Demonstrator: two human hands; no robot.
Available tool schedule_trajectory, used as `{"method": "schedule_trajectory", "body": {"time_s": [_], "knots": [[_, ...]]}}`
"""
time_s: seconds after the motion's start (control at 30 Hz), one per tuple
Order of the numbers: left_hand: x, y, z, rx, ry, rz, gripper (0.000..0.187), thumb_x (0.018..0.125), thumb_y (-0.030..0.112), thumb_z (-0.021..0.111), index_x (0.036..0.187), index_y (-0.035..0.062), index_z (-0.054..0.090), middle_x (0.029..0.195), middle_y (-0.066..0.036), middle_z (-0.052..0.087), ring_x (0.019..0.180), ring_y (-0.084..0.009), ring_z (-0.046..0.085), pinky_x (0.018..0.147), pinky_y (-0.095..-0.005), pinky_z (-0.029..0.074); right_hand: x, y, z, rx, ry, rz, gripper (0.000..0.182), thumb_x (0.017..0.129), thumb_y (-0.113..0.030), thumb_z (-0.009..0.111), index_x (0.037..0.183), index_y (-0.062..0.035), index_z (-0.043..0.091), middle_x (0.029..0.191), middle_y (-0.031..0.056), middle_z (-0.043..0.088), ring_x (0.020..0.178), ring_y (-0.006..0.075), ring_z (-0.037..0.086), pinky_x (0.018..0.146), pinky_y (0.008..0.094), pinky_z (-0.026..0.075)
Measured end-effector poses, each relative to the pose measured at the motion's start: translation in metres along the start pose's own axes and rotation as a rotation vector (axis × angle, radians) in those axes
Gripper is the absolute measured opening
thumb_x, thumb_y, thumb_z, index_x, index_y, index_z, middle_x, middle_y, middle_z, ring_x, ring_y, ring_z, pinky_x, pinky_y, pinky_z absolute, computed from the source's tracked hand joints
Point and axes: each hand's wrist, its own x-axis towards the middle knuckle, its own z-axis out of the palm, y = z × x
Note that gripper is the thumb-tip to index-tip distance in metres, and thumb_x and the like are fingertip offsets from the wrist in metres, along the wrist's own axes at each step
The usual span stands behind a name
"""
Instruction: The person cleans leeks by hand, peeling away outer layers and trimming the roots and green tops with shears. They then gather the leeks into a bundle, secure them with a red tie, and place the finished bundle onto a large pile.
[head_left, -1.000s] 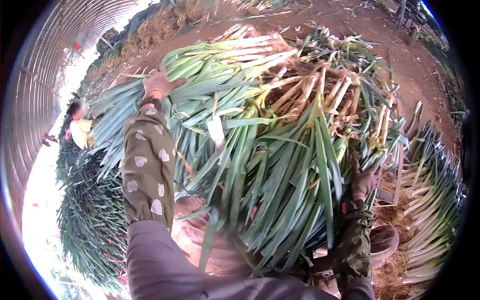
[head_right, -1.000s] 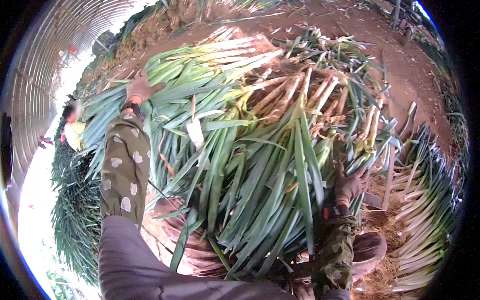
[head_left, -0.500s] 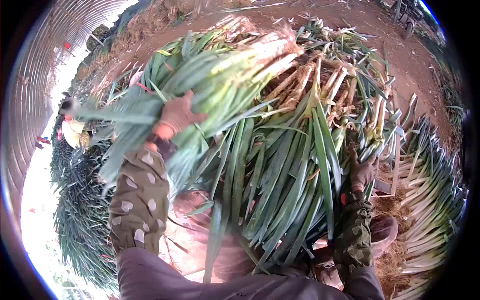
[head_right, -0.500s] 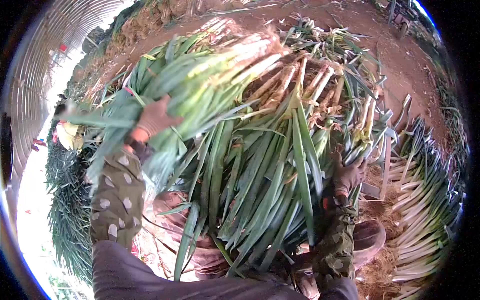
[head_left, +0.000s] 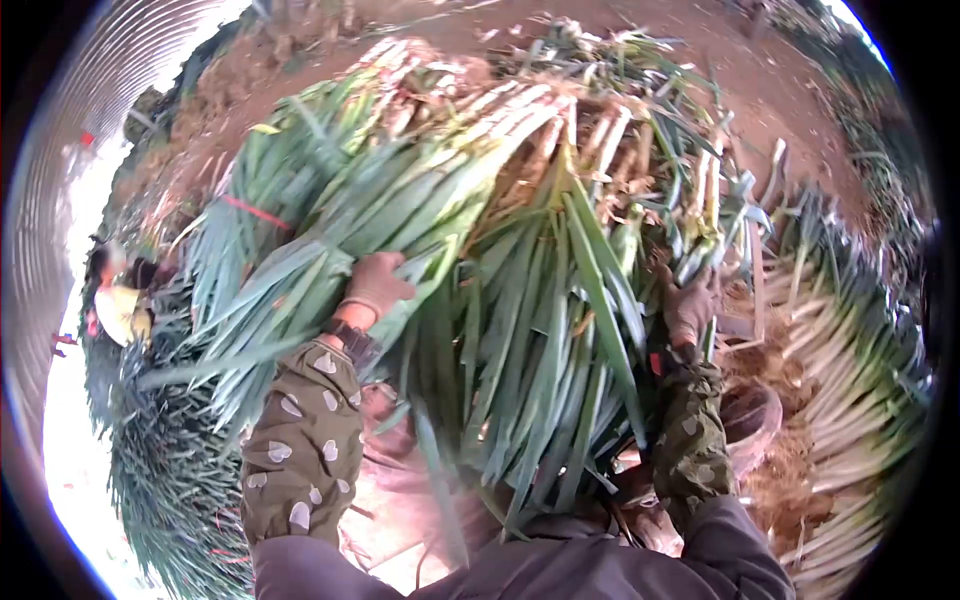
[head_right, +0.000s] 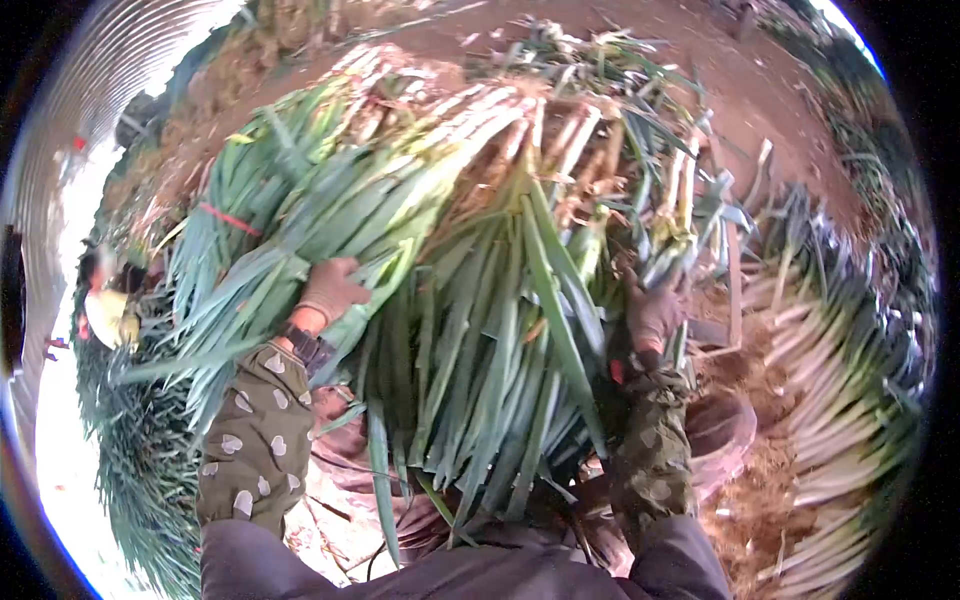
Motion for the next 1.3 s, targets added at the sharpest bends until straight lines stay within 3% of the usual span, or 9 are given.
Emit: {"method": "schedule_trajectory", "body": {"time_s": [0.33, 0.47, 0.63, 0.7, 0.8, 0.9, 1.0, 1.1, 1.3], "knots": [[-0.024, 0.09, 0.037, 0.624, -0.059, -0.092, 0.046, 0.07, 0.043, 0.082, 0.096, 0.007, 0.07, 0.09, -0.018, 0.072, 0.085, -0.0371, 0.07, 0.076, -0.0447, 0.055, 0.016, 0.03, -0.014, 0.156, -0.227, 0.028, 0.099, 0.066, -0.064, 0.079, 0.137, -0.0018, 0.048, 0.137, 0.0232, 0.052, 0.125, 0.0417, 0.051, 0.103, 0.0458, 0.044], [-0.068, 0.197, -0.009, 0.467, -0.055, 0.24, 0.062, 0.078, 0.056, 0.074, 0.114, 0.0067, 0.064, 0.102, -0.014, 0.072, 0.092, -0.0313, 0.071, 0.072, -0.0444, 0.054, 0.022, 0.042, -0.027, 0.132, -0.3, 0.111, 0.096, 0.066, -0.056, 0.082, 0.137, -0.0028, 0.045, 0.137, 0.0217, 0.053, 0.126, 0.0402, 0.052, 0.102, 0.0463, 0.045], [-0.042, 0.259, 0.081, 0.031, -0.002, 0.677, 0.073, 0.081, 0.057, 0.07, 0.132, 0.0075, 0.057, 0.145, -0.017, 0.048, 0.143, -0.0302, 0.035, 0.115, -0.0476, 0.028, 0.033, 0.036, -0.021, 0.131, -0.359, 0.104, 0.088, 0.069, -0.052, 0.078, 0.135, -0.0042, 0.047, 0.123, 0.0219, 0.062, 0.114, 0.0407, 0.06, 0.099, 0.048, 0.047], [-0.029, 0.262, 0.113, 0.199, -0.101, 0.647, 0.068, 0.085, 0.048, 0.069, 0.141, 0.0134, 0.051, 0.154, -0.014, 0.038, 0.153, -0.0288, 0.017, 0.123, -0.0558, 0.006, 0.03, 0.039, -0.014, 0.238, -0.348, 0.025, 0.083, 0.069, -0.046, 0.078, 0.134, -0.0041, 0.048, 0.115, 0.0217, 0.067, 0.102, 0.039, 0.066, 0.092, 0.0472, 0.051], [-0.017, 0.24, 0.109, 0.281, -0.186, 0.668, 0.063, 0.085, 0.043, 0.069, 0.14, 0.0177, 0.052, 0.154, -0.009, 0.039, 0.152, -0.0315, 0.019, 0.122, -0.0604, 0.003, -0.005, 0.004, -0.035, 0.468, -0.351, -0.008, 0.061, 0.075, -0.019, 0.074, 0.13, -0.0038, 0.052, 0.108, 0.018, 0.07, 0.087, 0.023, 0.07, 0.078, 0.0388, 0.061], [0.001, 0.149, 0.101, 0.334, 0.162, 0.709, 0.035, 0.081, 0.005, 0.055, 0.112, 0.0169, 0.069, 0.128, -0.006, 0.057, 0.139, -0.0332, 0.04, 0.113, -0.0688, 0.022, -0.046, -0.043, -0.007, 0.693, -0.423, -0.087, 0.076, 0.07, -0.023, 0.078, 0.137, -0.007, 0.047, 0.109, 0.0211, 0.066, 0.101, 0.0335, 0.066, 0.093, 0.0439, 0.055], [0.011, 0.096, 0.052, 0.391, 0.119, 0.661, 0.027, 0.083, 0.009, 0.056, 0.106, 0.0156, 0.068, 0.125, -0.007, 0.053, 0.132, -0.0306, 0.045, 0.117, -0.0426, 0.03, -0.084, -0.093, 0.007, 0.448, -0.352, -0.117, 0.092, 0.066, -0.026, 0.082, 0.145, -0.0089, 0.037, 0.125, 0.0249, 0.055, 0.111, 0.0394, 0.059, 0.097, 0.0461, 0.05], [0.006, 0.098, 0.058, 0.428, 0.204, 0.657, 0.028, 0.083, 0.006, 0.056, 0.107, 0.0158, 0.068, 0.127, -0.007, 0.053, 0.13, -0.031, 0.046, 0.119, -0.045, 0.027, -0.067, -0.084, -0.005, 0.479, -0.518, -0.175, 0.086, 0.065, -0.032, 0.084, 0.136, -0.0066, 0.042, 0.121, 0.025, 0.056, 0.11, 0.0401, 0.058, 0.094, 0.0495, 0.05], [-0.044, 0.155, 0.098, 0.566, 0.238, 0.575, 0.054, 0.084, 0.007, 0.055, 0.137, 0.0177, 0.054, 0.157, -0.007, 0.034, 0.151, -0.0339, 0.019, 0.123, -0.0565, 0.012, -0.056, -0.04, -0.036, 0.187, -0.211, -0.105, 0.085, 0.061, -0.037, 0.086, 0.132, -0.0093, 0.047, 0.124, 0.0182, 0.055, 0.112, 0.0379, 0.054, 0.097, 0.0503, 0.042]]}}
